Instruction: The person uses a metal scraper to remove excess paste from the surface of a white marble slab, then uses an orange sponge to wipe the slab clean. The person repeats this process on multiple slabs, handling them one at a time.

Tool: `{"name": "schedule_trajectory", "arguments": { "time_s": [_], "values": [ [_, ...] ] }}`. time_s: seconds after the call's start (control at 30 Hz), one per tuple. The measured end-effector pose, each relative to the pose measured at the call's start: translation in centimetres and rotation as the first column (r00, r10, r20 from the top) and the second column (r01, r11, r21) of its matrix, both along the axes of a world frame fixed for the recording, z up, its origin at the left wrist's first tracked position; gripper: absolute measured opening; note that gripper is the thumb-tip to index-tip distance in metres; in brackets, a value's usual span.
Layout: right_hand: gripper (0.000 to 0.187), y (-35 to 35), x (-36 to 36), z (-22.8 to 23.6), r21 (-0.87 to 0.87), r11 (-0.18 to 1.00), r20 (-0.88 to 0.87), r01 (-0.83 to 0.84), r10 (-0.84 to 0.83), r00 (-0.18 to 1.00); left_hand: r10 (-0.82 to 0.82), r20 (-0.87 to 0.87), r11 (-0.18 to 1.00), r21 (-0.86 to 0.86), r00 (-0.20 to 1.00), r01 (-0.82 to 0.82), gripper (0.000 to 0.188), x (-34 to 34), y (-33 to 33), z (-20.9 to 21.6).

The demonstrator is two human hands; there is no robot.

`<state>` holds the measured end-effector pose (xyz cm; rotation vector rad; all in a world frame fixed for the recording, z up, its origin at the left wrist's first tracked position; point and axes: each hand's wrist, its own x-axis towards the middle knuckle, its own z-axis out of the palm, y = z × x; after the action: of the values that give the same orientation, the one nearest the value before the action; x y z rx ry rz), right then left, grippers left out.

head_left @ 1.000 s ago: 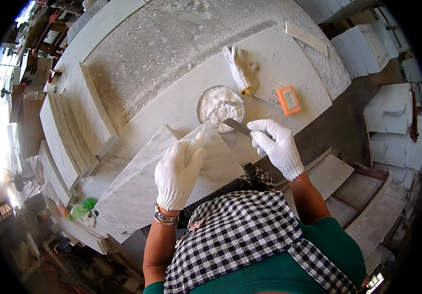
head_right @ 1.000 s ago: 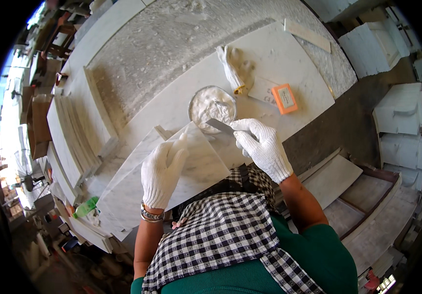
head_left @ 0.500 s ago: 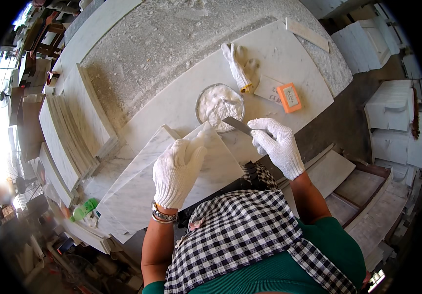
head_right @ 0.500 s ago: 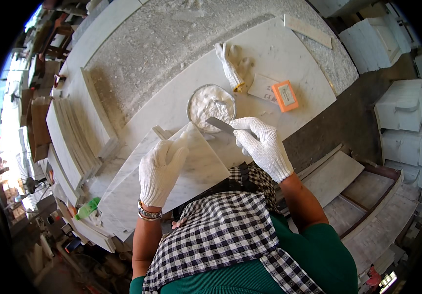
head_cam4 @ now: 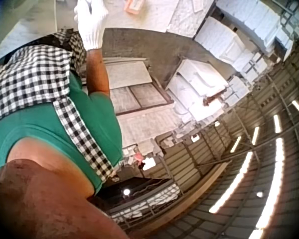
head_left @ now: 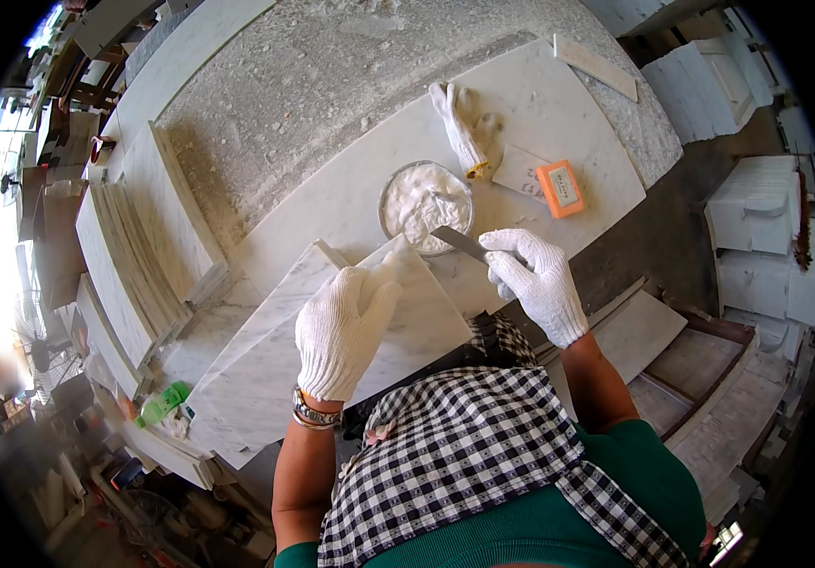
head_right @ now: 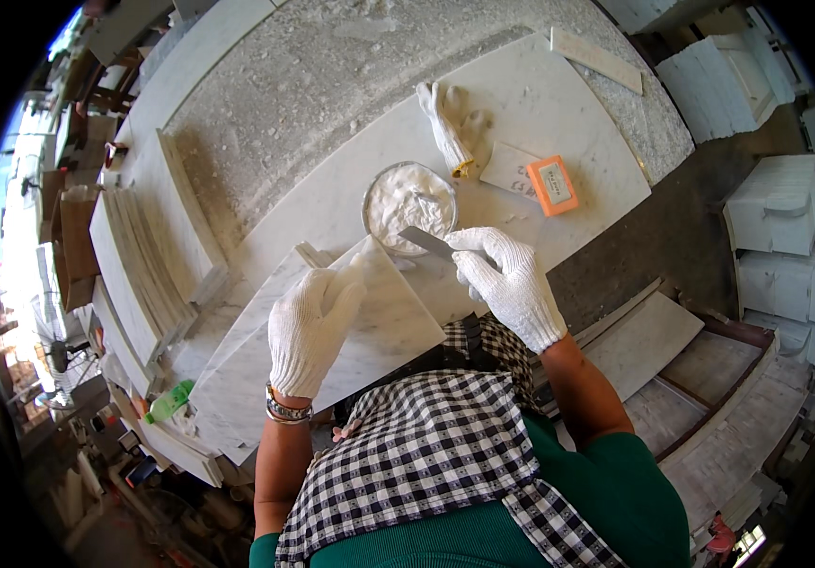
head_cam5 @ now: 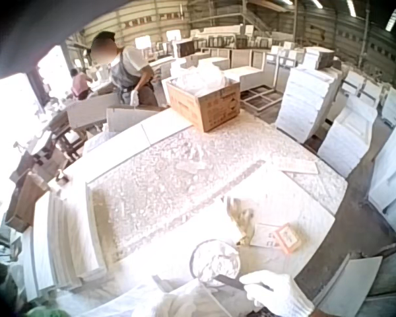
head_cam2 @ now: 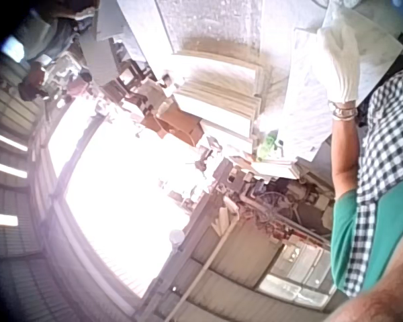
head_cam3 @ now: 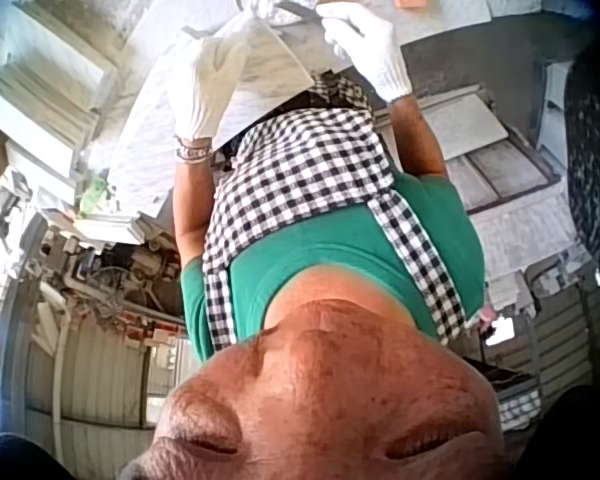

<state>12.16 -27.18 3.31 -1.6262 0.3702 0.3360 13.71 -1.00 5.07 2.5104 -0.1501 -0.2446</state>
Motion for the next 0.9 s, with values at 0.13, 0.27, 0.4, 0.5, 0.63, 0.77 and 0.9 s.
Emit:
{"name": "schedule_trajectory", "arguments": {
  "time_s": [0.13, 0.27, 0.4, 0.5, 0.63, 0.77, 0.9],
  "values": [
    [0.021, 0.01, 0.01, 0.12, 0.005, 1.000, -0.005, 0.004, -0.004, 1.000, 0.013, -0.052, 1.000, -0.012, 0.999, -0.014, 0.031, 0.12, -0.03, 0.10],
    [0.021, 0.01, -0.02, 0.11, -0.004, 1.000, -0.003, 0.001, -0.001, 1.000, 0.018, -0.034, 1.000, -0.013, 0.999, -0.019, 0.031, 0.04, 0.01, -0.07],
    [0.021, -0.02, -0.06, 0.00, 0.010, 1.000, -0.002, 0.004, -0.004, 1.000, 0.014, -0.047, 1.000, -0.011, 0.999, -0.015, 0.031, 0.22, -0.03, 0.13],
    [0.021, 0.06, -0.02, 0.04, 0.013, 1.000, -0.007, 0.006, -0.006, 1.000, 0.007, -0.011, 1.000, -0.004, 1.000, -0.007, 0.030, 0.17, -0.02, 0.04],
    [0.021, 0.04, 0.02, 0.10, 0.012, 1.000, -0.013, 0.004, -0.004, 1.000, 0.011, -0.028, 1.000, -0.006, 1.000, -0.011, 0.028, 0.14, -0.02, 0.14],
    [0.021, 0.12, -0.07, 0.03, 0.003, 1.000, 0.002, 0.005, -0.005, 1.000, 0.041, -0.015, 0.998, -0.043, 0.999, -0.042, 0.027, -0.02, -0.15, 0.20],
    [0.020, 0.32, -0.22, -0.08, 0.021, 0.999, 0.022, 0.026, -0.027, 0.999, 0.168, -0.026, 0.965, -0.199, 0.985, -0.170, 0.027, -0.46, -0.05, 0.62]
  ]
}}
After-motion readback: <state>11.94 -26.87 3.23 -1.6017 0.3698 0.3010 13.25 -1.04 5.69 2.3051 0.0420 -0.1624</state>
